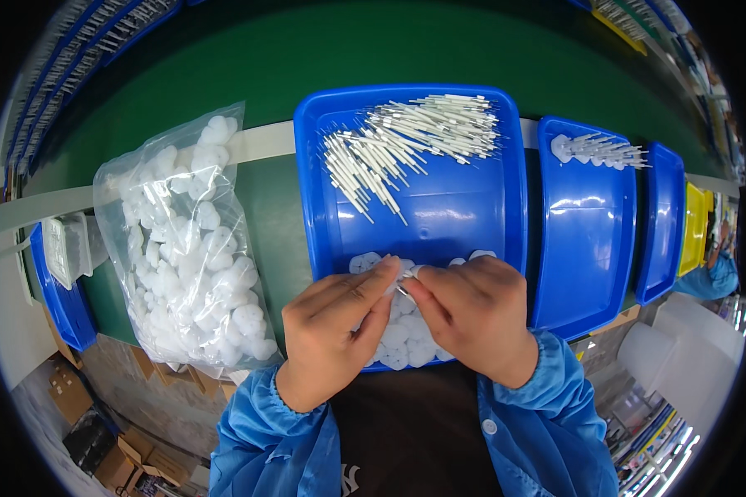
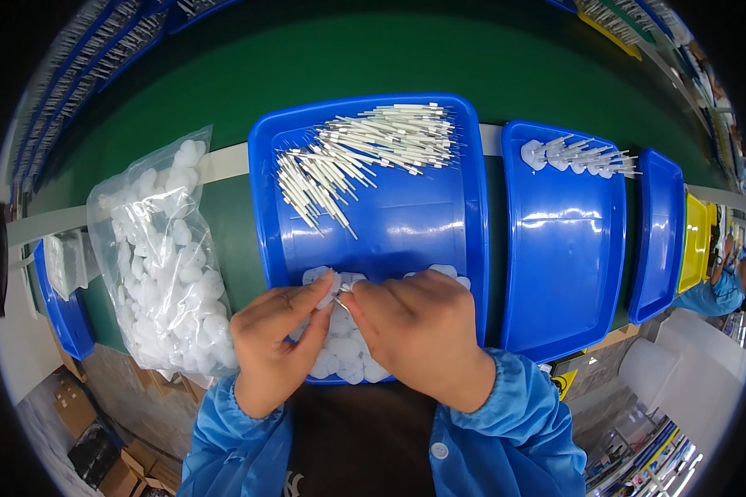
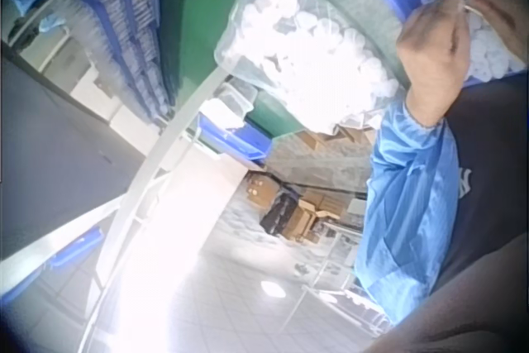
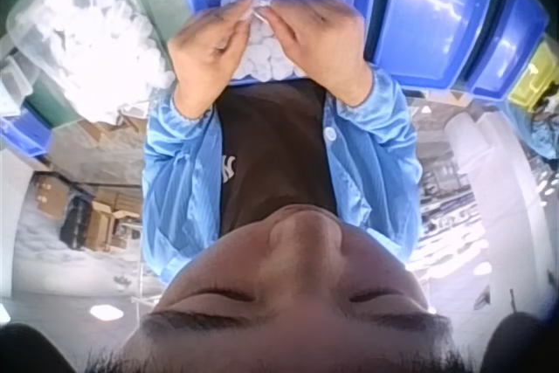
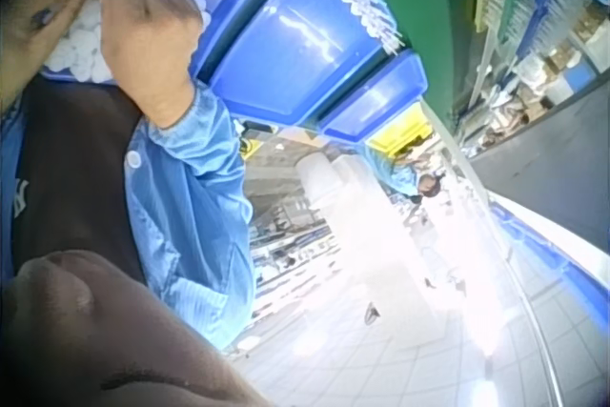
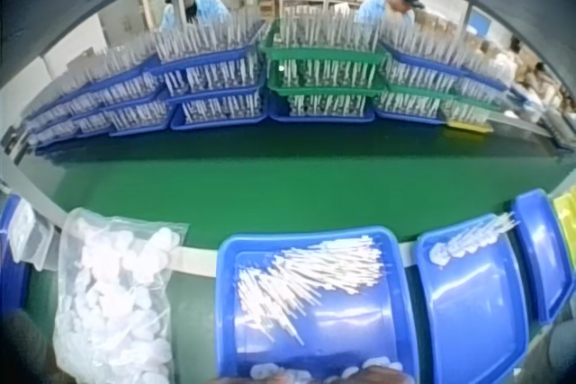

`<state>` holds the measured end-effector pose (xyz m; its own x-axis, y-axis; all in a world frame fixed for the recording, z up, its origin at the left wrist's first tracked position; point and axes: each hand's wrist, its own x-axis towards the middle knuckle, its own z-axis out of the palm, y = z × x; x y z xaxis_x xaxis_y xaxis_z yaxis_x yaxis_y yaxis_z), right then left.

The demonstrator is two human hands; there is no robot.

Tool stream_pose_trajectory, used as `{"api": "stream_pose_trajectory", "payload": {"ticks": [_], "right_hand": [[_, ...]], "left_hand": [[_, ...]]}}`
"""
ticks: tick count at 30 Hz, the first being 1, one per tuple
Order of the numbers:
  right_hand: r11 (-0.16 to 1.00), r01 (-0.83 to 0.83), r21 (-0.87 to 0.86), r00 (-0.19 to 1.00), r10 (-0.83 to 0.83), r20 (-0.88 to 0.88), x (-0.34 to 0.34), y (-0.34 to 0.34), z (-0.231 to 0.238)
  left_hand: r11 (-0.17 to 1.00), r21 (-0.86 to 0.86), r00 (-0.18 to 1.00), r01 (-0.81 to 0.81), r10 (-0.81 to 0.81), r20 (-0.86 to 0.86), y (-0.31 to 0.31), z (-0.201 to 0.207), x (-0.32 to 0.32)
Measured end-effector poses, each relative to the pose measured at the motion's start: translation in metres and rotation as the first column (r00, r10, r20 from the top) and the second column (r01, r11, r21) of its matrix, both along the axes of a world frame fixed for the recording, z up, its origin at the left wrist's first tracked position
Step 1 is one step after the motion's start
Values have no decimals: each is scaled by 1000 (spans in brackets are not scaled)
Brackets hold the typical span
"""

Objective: The person inserts white plastic sticks into white cotton bobbins one by one. They pick up a bobbin and a stick, insert the stick into the bobbin, and place the finished swab into a blue tray. The process is repeated continuously throughout the clip.

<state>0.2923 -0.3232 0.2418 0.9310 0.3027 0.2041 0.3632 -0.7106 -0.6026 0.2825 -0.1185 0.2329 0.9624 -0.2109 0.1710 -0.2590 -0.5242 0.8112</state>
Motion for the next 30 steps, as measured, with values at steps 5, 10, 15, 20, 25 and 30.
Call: {"api": "stream_pose_trajectory", "payload": {"ticks": [5, 10, 15, 20, 25, 30], "right_hand": [[983, 25, 184, 983, 9, -184, 8, -6, -1], [985, -4, 171, 971, 45, -236, 11, -7, 6], [983, -16, 185, 951, 72, -301, 14, -8, 9], [985, 0, 171, 965, 45, -260, 8, -7, 5], [972, 25, 235, 993, 3, -116, 3, -13, -2], [847, 42, 530, 964, 105, -244, 2, -25, -7]], "left_hand": [[998, -60, 990, -22, 14, -140, 2, 4, -3], [999, -46, 990, -28, 21, -143, 0, 4, -7], [999, -42, 997, -14, 10, -73, -1, 2, -6], [999, 34, 1000, 29, -29, -6, 2, -2, -8], [966, -259, 982, -8, -41, -183, 1, -3, 1], [979, -203, 998, 17, -29, -55, -2, 7, 6]]}}
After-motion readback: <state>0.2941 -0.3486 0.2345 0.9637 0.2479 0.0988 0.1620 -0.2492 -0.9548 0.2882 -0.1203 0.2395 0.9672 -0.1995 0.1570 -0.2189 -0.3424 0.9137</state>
